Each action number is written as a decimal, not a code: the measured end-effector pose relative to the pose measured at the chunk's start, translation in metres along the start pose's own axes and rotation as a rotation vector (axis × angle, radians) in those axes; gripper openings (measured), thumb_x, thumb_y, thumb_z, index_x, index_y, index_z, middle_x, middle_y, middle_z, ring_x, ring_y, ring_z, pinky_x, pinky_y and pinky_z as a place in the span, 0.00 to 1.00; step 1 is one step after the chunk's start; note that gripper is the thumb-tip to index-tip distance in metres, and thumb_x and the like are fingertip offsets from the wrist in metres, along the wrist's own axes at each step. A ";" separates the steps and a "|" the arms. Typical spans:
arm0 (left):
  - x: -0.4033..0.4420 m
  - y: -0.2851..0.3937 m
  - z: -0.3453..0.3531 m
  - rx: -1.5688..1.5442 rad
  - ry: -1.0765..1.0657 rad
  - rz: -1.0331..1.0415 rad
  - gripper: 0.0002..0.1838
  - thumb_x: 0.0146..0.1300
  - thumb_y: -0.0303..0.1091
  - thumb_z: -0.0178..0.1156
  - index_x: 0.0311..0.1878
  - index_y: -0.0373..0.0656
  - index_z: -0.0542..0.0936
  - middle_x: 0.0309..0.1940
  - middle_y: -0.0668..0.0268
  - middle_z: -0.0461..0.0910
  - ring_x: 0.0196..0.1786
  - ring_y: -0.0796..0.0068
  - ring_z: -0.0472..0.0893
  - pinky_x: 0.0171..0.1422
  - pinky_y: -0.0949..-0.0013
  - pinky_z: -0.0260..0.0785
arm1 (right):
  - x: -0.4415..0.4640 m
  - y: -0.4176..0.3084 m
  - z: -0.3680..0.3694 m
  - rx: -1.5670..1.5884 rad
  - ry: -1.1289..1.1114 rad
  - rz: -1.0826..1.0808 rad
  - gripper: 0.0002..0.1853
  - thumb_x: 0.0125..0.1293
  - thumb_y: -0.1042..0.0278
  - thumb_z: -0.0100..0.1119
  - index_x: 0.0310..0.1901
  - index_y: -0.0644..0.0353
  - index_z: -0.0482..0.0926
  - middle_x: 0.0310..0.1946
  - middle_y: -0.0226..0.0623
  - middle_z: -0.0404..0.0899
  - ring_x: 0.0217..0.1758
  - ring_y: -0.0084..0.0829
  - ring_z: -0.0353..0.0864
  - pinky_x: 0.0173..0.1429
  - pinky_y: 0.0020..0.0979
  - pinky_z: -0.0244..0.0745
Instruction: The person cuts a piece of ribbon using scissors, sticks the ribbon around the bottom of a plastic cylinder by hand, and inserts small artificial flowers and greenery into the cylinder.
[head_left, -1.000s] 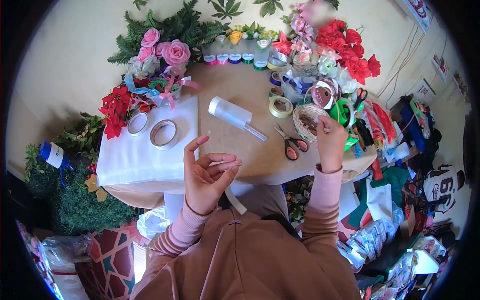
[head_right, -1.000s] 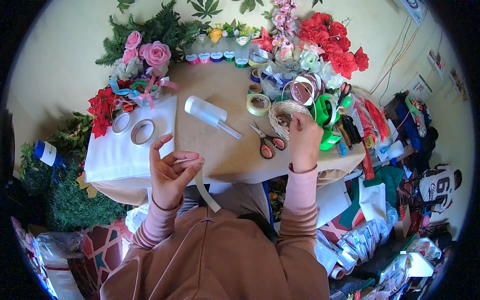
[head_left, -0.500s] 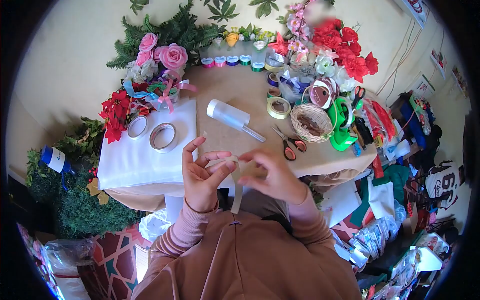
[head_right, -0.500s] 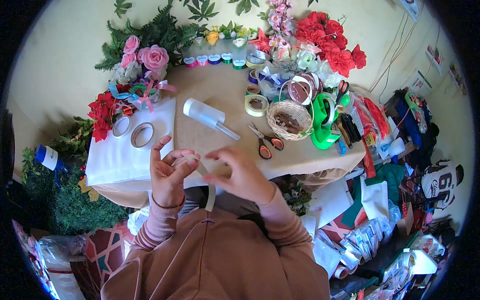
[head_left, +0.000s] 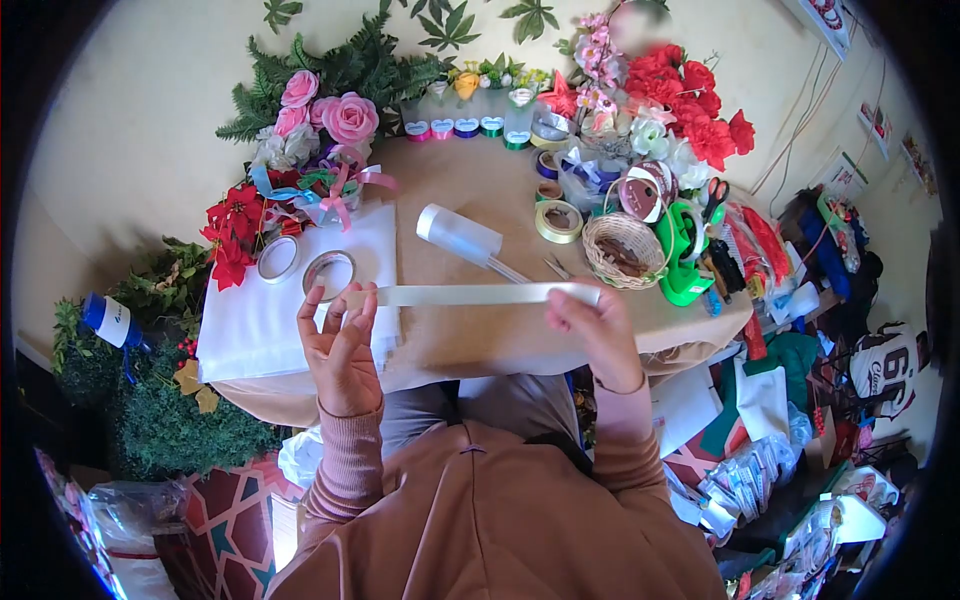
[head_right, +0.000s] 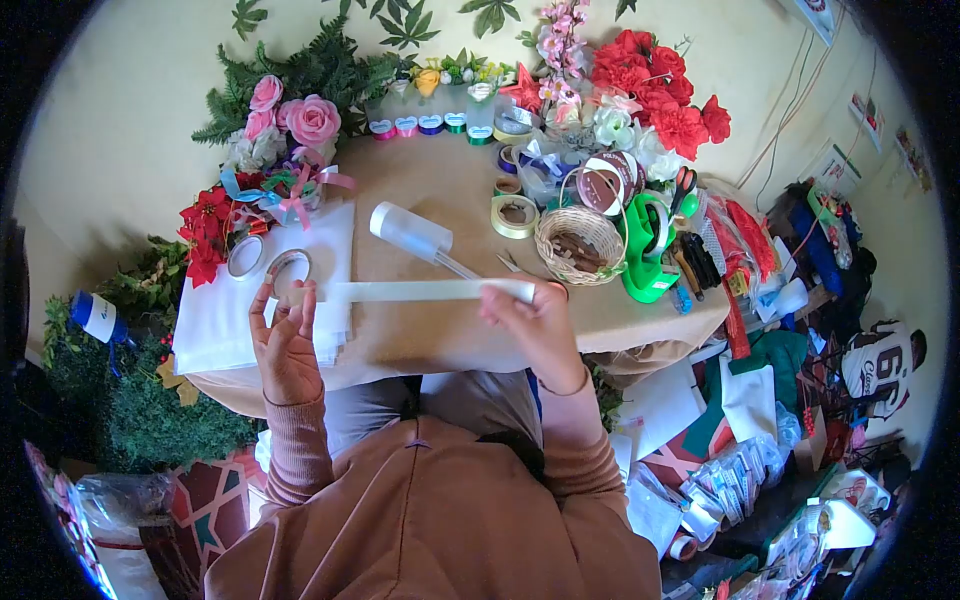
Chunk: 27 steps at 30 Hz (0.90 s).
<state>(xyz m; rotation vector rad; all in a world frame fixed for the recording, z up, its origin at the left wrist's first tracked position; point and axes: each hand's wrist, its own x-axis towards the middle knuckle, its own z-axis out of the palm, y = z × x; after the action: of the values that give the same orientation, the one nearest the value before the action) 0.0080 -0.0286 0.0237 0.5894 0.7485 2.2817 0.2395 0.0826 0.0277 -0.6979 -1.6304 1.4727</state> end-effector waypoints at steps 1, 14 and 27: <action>-0.001 -0.001 -0.002 -0.001 -0.001 0.000 0.30 0.52 0.15 0.51 0.59 0.38 0.56 0.50 0.48 0.69 0.55 0.52 0.72 0.65 0.59 0.64 | 0.000 -0.003 -0.002 0.100 0.120 -0.006 0.09 0.63 0.66 0.58 0.37 0.63 0.77 0.26 0.30 0.78 0.27 0.16 0.73 0.30 0.18 0.66; -0.001 -0.013 -0.006 0.526 -0.144 -0.146 0.31 0.52 0.21 0.59 0.58 0.43 0.58 0.49 0.58 0.72 0.45 0.72 0.75 0.45 0.73 0.71 | 0.013 -0.024 0.004 0.104 0.239 -0.126 0.07 0.63 0.65 0.59 0.36 0.60 0.76 0.26 0.31 0.80 0.25 0.16 0.75 0.26 0.16 0.65; -0.024 -0.014 0.041 0.253 -0.480 -0.239 0.37 0.50 0.14 0.60 0.62 0.39 0.54 0.36 0.59 0.77 0.44 0.70 0.77 0.52 0.70 0.68 | -0.006 -0.035 0.046 -0.394 -0.209 -0.222 0.09 0.54 0.70 0.66 0.34 0.64 0.77 0.25 0.32 0.78 0.26 0.15 0.74 0.27 0.20 0.67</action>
<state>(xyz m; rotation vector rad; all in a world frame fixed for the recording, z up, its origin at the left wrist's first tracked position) 0.0545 -0.0226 0.0397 1.0566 0.8161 1.7413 0.2074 0.0470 0.0609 -0.5636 -2.1183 1.1044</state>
